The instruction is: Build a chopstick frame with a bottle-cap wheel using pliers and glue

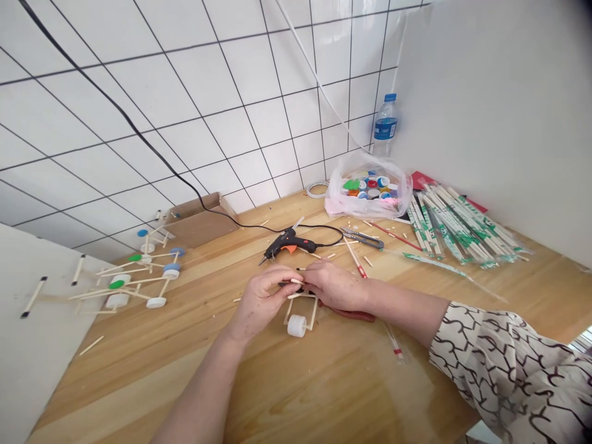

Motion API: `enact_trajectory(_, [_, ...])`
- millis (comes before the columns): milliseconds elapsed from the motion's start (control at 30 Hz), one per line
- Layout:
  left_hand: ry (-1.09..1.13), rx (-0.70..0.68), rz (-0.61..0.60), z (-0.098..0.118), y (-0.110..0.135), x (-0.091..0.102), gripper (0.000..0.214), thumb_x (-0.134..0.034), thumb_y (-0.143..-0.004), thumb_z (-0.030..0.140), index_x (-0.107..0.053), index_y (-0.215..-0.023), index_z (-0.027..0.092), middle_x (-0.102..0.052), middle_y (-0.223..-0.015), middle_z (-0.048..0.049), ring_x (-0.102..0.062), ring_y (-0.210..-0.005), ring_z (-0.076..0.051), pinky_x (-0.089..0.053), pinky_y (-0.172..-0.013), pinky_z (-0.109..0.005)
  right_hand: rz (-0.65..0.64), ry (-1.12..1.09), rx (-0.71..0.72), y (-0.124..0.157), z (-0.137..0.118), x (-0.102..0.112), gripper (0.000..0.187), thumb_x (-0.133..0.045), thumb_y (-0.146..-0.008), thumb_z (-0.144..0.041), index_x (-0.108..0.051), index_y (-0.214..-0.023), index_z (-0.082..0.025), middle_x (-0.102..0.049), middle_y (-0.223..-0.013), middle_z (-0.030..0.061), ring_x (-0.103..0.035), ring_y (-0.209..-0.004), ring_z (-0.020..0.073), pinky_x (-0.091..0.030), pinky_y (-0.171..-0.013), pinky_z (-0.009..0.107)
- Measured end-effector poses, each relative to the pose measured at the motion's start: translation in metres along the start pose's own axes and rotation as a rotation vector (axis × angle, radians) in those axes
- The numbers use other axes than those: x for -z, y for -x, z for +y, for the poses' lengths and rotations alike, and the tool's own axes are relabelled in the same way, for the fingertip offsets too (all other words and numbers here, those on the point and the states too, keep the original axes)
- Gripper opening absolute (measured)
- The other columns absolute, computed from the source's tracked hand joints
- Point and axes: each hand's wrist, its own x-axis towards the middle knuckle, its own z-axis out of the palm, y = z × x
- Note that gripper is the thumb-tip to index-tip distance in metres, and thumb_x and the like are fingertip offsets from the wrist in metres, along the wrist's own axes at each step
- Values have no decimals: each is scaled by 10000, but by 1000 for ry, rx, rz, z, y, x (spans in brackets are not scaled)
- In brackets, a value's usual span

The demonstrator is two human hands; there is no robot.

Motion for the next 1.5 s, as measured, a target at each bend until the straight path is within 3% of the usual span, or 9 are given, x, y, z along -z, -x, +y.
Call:
enact_trajectory(467, [-30, 38, -58, 2, 2, 2, 118, -590, -824, 177, -706, -806, 183, -688, -850, -54, -633, -802, -166, -509, -756, -270, 58, -112, -7, 3, 0, 5, 148, -530, -858, -91, -648, -771, -115, -623, -716, 47, -522, -665, 132, -364, -644, 236])
enact_trajectory(733, [-135, 136, -109, 15, 13, 16, 124, -676, -722, 195, -687, -845, 178, -711, -863, -55, -666, -806, -186, -535, -773, -298, 57, -121, -2, 4, -1, 6, 177, -507, -862, -75, -655, -774, -116, -629, -709, 59, -522, -674, 145, -359, -651, 246])
enact_trajectory(1067, [-142, -49, -40, 16, 18, 8, 83, -614, -817, 196, -695, -812, 180, -714, -806, -54, -667, -774, -166, -536, -720, -263, 76, -102, 18, 2, 3, 0, 177, -511, -860, -60, -643, -759, -119, -621, -697, 47, -512, -662, 130, -354, -653, 236])
enact_trajectory(1500, [-171, -166, -128, 16, 18, 11, 126, -558, -858, 175, -677, -818, 175, -710, -783, -62, -664, -768, -170, -541, -699, -287, 79, -115, 16, 2, 4, 0, 216, -498, -867, -75, -614, -692, -125, -601, -673, 37, -480, -630, 120, -339, -601, 228])
